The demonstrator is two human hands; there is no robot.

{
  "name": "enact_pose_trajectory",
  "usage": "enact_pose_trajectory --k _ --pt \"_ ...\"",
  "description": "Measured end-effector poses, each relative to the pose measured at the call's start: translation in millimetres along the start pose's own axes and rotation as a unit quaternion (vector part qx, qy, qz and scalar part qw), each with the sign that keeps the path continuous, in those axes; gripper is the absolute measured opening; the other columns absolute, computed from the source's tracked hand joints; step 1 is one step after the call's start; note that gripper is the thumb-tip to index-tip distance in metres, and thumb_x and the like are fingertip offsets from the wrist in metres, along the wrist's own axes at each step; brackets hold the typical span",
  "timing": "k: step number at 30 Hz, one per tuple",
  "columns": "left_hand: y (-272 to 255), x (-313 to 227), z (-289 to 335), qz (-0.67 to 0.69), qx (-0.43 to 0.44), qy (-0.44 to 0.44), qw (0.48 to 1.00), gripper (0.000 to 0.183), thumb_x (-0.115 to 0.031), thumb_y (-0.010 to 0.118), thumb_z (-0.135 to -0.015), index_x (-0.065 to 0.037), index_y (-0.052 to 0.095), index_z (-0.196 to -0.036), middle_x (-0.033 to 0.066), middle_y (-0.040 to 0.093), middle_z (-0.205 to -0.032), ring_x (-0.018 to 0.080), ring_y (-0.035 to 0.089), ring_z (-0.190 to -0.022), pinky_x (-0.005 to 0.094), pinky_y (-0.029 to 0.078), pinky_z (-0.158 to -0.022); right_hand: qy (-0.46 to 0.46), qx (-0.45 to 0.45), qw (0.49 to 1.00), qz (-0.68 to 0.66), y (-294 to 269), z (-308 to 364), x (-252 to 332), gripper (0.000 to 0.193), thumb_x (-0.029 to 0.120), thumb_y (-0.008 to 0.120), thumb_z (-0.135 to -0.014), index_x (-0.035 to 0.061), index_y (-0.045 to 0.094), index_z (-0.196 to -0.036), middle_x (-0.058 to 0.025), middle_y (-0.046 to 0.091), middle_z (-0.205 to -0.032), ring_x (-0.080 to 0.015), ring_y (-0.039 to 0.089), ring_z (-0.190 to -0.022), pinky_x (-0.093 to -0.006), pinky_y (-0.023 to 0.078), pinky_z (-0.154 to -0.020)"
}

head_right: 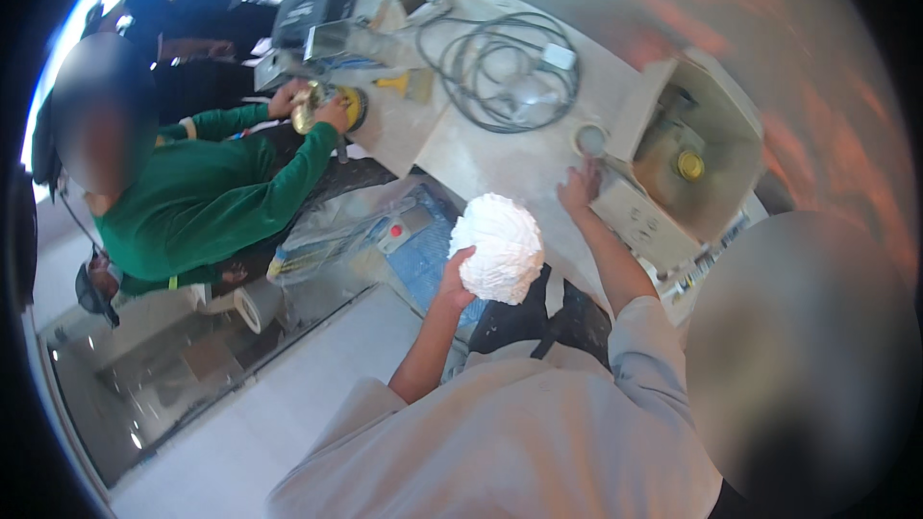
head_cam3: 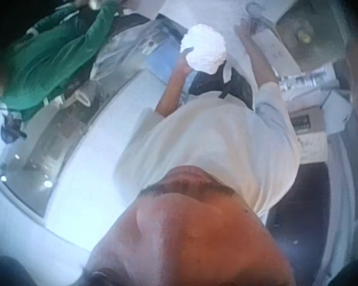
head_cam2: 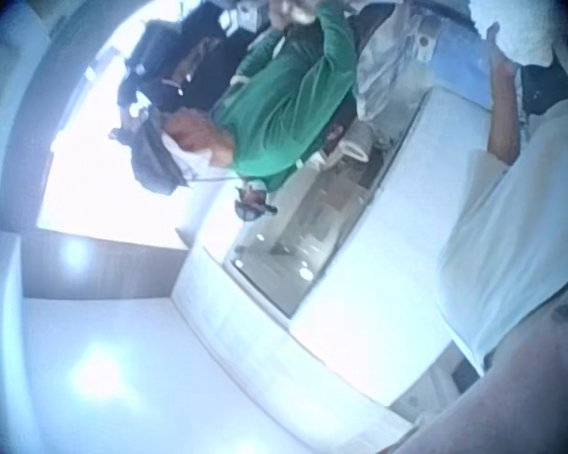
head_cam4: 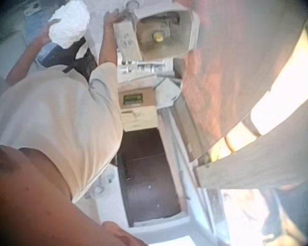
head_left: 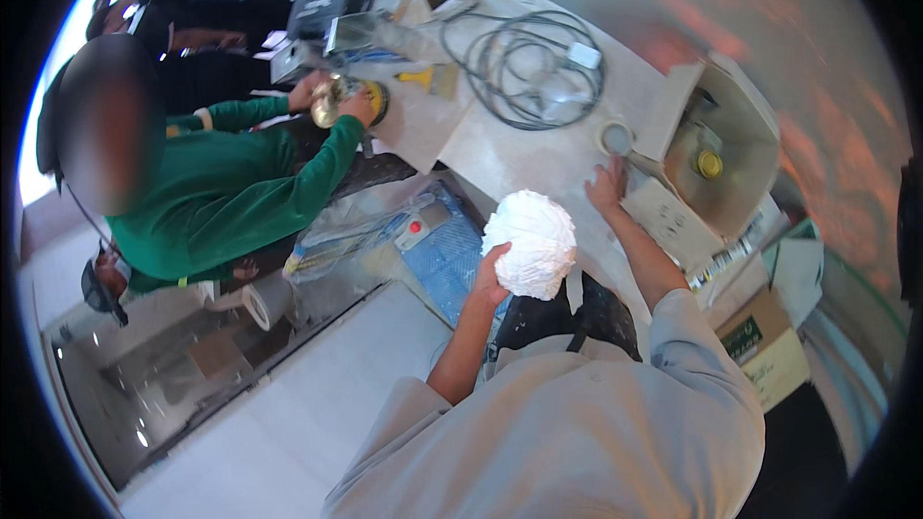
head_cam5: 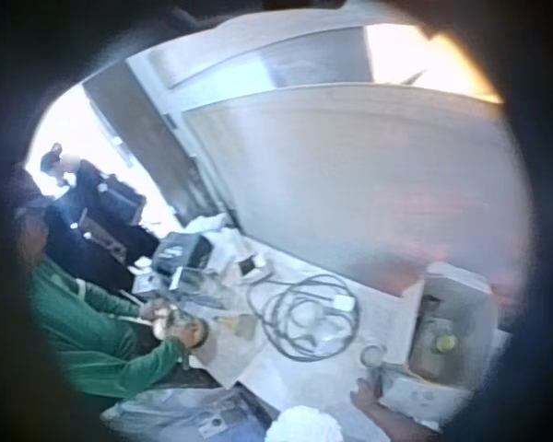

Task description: The person packs various items, including a yellow can and a white wrapped object, into a cardboard box. They move the box to a table and continue organizing the contents while other people work in the background.

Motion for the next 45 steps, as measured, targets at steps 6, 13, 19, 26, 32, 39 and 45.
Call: enact_pose_trajectory --k 6,13,19,26,32,39,45 --pt "11 -21 -1 0.029 0.016 0.018 0.999 0.059 -0.017 0.061 -0.083 0.001 0.037 -0.134 0.0183 0.050 -0.129 0.0333 0.051 -0.118 0.0456 0.039 -0.102 0.031 0.111 0.982 0.149 10 -41 -5 0.044 0.031 0.067 -0.072 0.0035 0.063 -0.106 -0.0170 0.037 -0.137 -0.0328 0.026 -0.132 -0.0517 0.022 -0.108" --pt "38 -37 -34 0.011 0.040 -0.007 0.999 0.060 -0.019 0.062 -0.082 0.001 0.038 -0.134 0.0173 0.049 -0.131 0.0322 0.050 -0.118 0.0444 0.040 -0.102 -0.103 0.235 0.943 0.212 23 -13 14 0.048 0.033 0.067 -0.071 0.0051 0.064 -0.110 -0.0144 0.039 -0.138 -0.0306 0.036 -0.126 -0.0508 0.026 -0.106" --pt "72 -31 -98 -0.039 0.077 -0.046 0.995 0.056 -0.020 0.060 -0.083 0.001 0.041 -0.131 0.0169 0.052 -0.128 0.0320 0.051 -0.117 0.0460 0.040 -0.101 -0.116 0.118 0.986 -0.036 33 49 -3 0.053 0.026 0.069 -0.071 0.0022 0.058 -0.117 -0.0205 0.031 -0.143 -0.0394 0.031 -0.130 -0.0469 0.025 -0.109" --pt "92 -5 -176 -0.063 0.098 0.002 0.993 0.055 -0.012 0.068 -0.078 0.001 0.046 -0.126 0.0135 0.057 -0.119 0.0273 0.055 -0.110 0.0397 0.045 -0.095 -0.087 0.128 0.988 -0.012 -20 150 -38 0.038 0.020 0.068 -0.074 0.0046 0.061 -0.108 -0.0225 0.034 -0.140 -0.0383 0.036 -0.127 -0.0461 0.032 -0.104" --pt "27 -1 -230 -0.338 -0.083 0.255 0.902 0.060 -0.005 0.074 -0.068 0.000 0.050 -0.122 0.0097 0.059 -0.115 0.0210 0.057 -0.103 0.0350 0.045 -0.088 -0.009 0.139 0.989 -0.050 -26 218 -99 0.032 0.019 0.069 -0.075 0.0044 0.062 -0.103 -0.0209 0.050 -0.124 -0.0371 0.045 -0.119 -0.0413 0.037 -0.101" --pt "4 3 -244 -0.277 -0.129 0.215 0.927 0.060 -0.006 0.074 -0.069 0.000 0.049 -0.123 0.0109 0.059 -0.113 0.0222 0.057 -0.104 0.0351 0.046 -0.090 0.068 0.183 0.975 -0.102 -18 242 -161 0.032 0.022 0.069 -0.077 0.0026 0.063 -0.102 -0.0185 0.062 -0.104 -0.0318 0.059 -0.100 -0.0390 0.046 -0.088" --pt "21 12 -218 -0.208 -0.029 0.134 0.968 0.064 -0.011 0.075 -0.070 -0.001 0.045 -0.126 0.0113 0.057 -0.117 0.0233 0.056 -0.107 0.0360 0.045 -0.091 0.092 0.164 0.971 -0.149 -17 241 -181 0.033 0.024 0.067 -0.081 0.0015 0.063 -0.105 -0.0168 0.065 -0.100 -0.0272 0.063 -0.091 -0.0354 0.049 -0.081"
Point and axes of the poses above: each hand's wrist, its own z-axis away from the middle knuckle, its own y-axis out of the palm, x = y × z, the point moved 7 cm from there along -z, towards the middle knuckle
